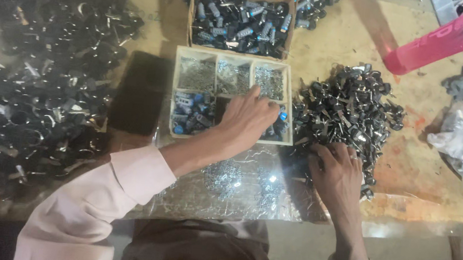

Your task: The person sits at a workbench assembling small electrical switch components. They pick a metal body, insert small metal contacts and a blue plastic piece into it by hand, then place the finished assembly into a compartment of a sorting tray, repeating this cycle throughout the clip.

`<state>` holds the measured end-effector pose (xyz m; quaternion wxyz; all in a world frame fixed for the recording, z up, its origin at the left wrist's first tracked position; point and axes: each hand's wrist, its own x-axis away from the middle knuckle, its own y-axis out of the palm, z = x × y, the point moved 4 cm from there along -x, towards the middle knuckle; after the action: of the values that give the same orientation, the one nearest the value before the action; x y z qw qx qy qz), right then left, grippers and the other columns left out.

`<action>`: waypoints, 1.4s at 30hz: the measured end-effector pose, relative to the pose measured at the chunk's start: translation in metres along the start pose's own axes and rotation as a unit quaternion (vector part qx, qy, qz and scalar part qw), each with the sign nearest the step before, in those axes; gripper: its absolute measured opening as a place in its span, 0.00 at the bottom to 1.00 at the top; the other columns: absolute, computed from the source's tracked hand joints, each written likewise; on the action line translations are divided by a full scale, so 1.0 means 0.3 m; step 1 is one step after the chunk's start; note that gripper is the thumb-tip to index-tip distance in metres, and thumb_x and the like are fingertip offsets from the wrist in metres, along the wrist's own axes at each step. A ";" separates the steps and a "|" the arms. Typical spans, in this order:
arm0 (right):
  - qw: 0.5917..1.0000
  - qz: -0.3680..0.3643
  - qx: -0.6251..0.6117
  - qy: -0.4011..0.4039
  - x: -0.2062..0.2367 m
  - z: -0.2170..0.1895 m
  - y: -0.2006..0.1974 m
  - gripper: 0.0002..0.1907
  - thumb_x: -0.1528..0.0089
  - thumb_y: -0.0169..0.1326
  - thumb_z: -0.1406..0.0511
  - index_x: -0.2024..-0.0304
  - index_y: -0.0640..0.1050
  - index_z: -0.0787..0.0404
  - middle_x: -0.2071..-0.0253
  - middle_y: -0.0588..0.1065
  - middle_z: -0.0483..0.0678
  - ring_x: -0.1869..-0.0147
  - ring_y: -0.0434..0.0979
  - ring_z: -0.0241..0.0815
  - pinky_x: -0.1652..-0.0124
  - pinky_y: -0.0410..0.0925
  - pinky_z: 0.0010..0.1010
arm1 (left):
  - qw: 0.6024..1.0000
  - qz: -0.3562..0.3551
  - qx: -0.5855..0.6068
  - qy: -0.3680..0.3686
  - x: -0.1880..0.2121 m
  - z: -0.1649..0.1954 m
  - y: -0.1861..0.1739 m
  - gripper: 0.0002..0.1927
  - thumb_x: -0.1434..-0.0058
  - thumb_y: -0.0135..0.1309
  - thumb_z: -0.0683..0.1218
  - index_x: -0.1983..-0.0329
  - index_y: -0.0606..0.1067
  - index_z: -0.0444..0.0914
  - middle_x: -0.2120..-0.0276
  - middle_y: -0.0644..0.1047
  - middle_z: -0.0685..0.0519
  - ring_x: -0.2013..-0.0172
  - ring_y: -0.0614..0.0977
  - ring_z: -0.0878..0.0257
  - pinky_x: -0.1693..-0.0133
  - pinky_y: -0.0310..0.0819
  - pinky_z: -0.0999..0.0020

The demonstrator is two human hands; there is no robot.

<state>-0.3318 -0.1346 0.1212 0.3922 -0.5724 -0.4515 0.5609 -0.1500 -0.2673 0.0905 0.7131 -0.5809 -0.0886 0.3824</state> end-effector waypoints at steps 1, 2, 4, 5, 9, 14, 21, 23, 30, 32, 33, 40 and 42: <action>1.000 0.010 -0.002 -0.003 -0.003 -0.010 -0.010 0.12 0.40 0.60 0.64 0.53 0.82 0.54 0.54 0.75 0.49 0.49 0.73 0.53 0.50 0.67 0.45 | 1.000 -0.027 -0.008 -0.001 -0.008 -0.003 0.012 0.08 0.47 0.56 0.35 0.63 0.76 0.33 0.68 0.79 0.46 0.53 0.77 0.47 0.68 0.78 0.56; 1.000 0.020 -0.005 -0.006 -0.006 -0.022 -0.018 0.10 0.39 0.60 0.64 0.54 0.82 0.54 0.53 0.75 0.48 0.48 0.73 0.53 0.49 0.67 0.45 | 0.998 -0.055 -0.017 -0.002 -0.009 -0.003 0.021 0.08 0.46 0.56 0.35 0.61 0.76 0.33 0.68 0.79 0.45 0.52 0.77 0.46 0.66 0.79 0.56; 0.996 0.005 -0.076 -0.037 -0.015 -0.048 -0.020 0.14 0.40 0.60 0.65 0.51 0.82 0.54 0.52 0.75 0.48 0.49 0.73 0.52 0.49 0.67 0.43 | 0.999 -0.022 0.022 -0.007 -0.009 0.004 0.004 0.10 0.48 0.56 0.34 0.62 0.77 0.33 0.63 0.78 0.45 0.52 0.78 0.46 0.65 0.78 0.53; 0.992 -0.002 -0.113 -0.053 -0.019 -0.058 -0.020 0.16 0.41 0.60 0.66 0.49 0.82 0.54 0.52 0.74 0.49 0.49 0.73 0.52 0.49 0.67 0.42 | 0.999 -0.006 0.041 -0.010 -0.005 0.008 -0.011 0.10 0.49 0.56 0.34 0.63 0.77 0.33 0.61 0.78 0.45 0.52 0.78 0.46 0.65 0.78 0.52; 0.997 -0.018 -0.033 -0.074 -0.024 -0.056 -0.001 0.13 0.45 0.63 0.67 0.58 0.85 0.52 0.58 0.77 0.46 0.52 0.74 0.50 0.53 0.65 0.43 | 0.990 0.024 0.135 -0.018 0.035 0.008 -0.098 0.18 0.48 0.56 0.35 0.52 0.78 0.34 0.58 0.77 0.43 0.54 0.79 0.47 0.62 0.79 0.53; 0.962 0.053 -0.240 0.115 0.002 0.045 -0.013 0.09 0.36 0.64 0.62 0.58 0.81 0.61 0.67 0.78 0.46 0.66 0.78 0.34 0.65 0.69 0.27 | 0.948 0.012 0.307 -0.089 0.178 -0.016 -0.217 0.07 0.36 0.59 0.41 0.55 0.78 0.38 0.60 0.80 0.48 0.60 0.82 0.53 0.59 0.76 0.54; 0.962 -0.014 -0.183 0.202 0.010 0.014 -0.012 0.15 0.35 0.66 0.62 0.67 0.77 0.66 0.80 0.73 0.48 0.77 0.69 0.34 0.74 0.62 0.28 | 0.875 0.043 0.440 -0.195 0.338 -0.068 -0.282 0.07 0.36 0.61 0.42 0.57 0.79 0.34 0.66 0.85 0.54 0.65 0.87 0.68 0.67 0.80 0.73; 0.959 -0.029 -0.216 0.184 0.007 -0.045 0.006 0.15 0.40 0.68 0.62 0.70 0.78 0.66 0.80 0.75 0.48 0.78 0.71 0.33 0.76 0.63 0.28 | 0.855 0.095 0.474 -0.188 0.367 -0.084 -0.281 0.08 0.35 0.62 0.41 0.55 0.81 0.34 0.62 0.86 0.55 0.62 0.87 0.70 0.61 0.83 0.74; 0.956 -0.056 -0.287 0.014 -0.013 -0.225 0.073 0.10 0.39 0.64 0.66 0.57 0.79 0.61 0.66 0.80 0.47 0.70 0.80 0.37 0.70 0.71 0.29 | 0.822 0.142 0.505 -0.221 0.379 -0.127 -0.192 0.11 0.38 0.65 0.41 0.53 0.82 0.36 0.61 0.86 0.53 0.60 0.86 0.71 0.57 0.83 0.74; 0.974 -0.022 -0.221 -0.042 -0.017 -0.250 0.066 0.10 0.38 0.63 0.65 0.56 0.79 0.60 0.66 0.78 0.48 0.67 0.82 0.44 0.67 0.71 0.32 | 0.820 0.145 0.514 -0.206 0.371 -0.130 -0.182 0.11 0.38 0.64 0.40 0.52 0.82 0.36 0.60 0.86 0.52 0.60 0.86 0.70 0.56 0.84 0.73; 0.979 -0.014 -0.193 -0.057 -0.016 -0.258 0.061 0.09 0.37 0.63 0.65 0.56 0.79 0.59 0.65 0.79 0.47 0.67 0.81 0.45 0.67 0.71 0.33 | 0.819 0.142 0.515 -0.211 0.373 -0.131 -0.177 0.12 0.38 0.64 0.40 0.51 0.82 0.36 0.60 0.86 0.52 0.60 0.87 0.70 0.56 0.84 0.73; 0.995 -0.028 -0.060 -0.079 -0.018 -0.296 0.000 0.10 0.41 0.63 0.64 0.57 0.83 0.56 0.63 0.79 0.49 0.72 0.79 0.47 0.72 0.70 0.36 | 0.813 0.148 0.527 -0.197 0.374 -0.116 -0.169 0.13 0.37 0.61 0.38 0.49 0.81 0.36 0.59 0.86 0.51 0.58 0.87 0.69 0.54 0.85 0.73; 0.993 -0.048 -0.087 -0.070 -0.039 -0.299 -0.011 0.09 0.40 0.62 0.64 0.57 0.84 0.55 0.64 0.78 0.48 0.73 0.79 0.45 0.73 0.71 0.35 | 0.813 0.158 0.527 -0.193 0.377 -0.119 -0.167 0.13 0.36 0.61 0.39 0.49 0.81 0.36 0.58 0.86 0.51 0.57 0.87 0.69 0.54 0.84 0.74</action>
<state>-0.2422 -0.1398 0.1333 0.3349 -0.5411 -0.5523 0.5386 -0.0293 -0.2229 0.0885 0.8082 -0.0369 0.0838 0.5817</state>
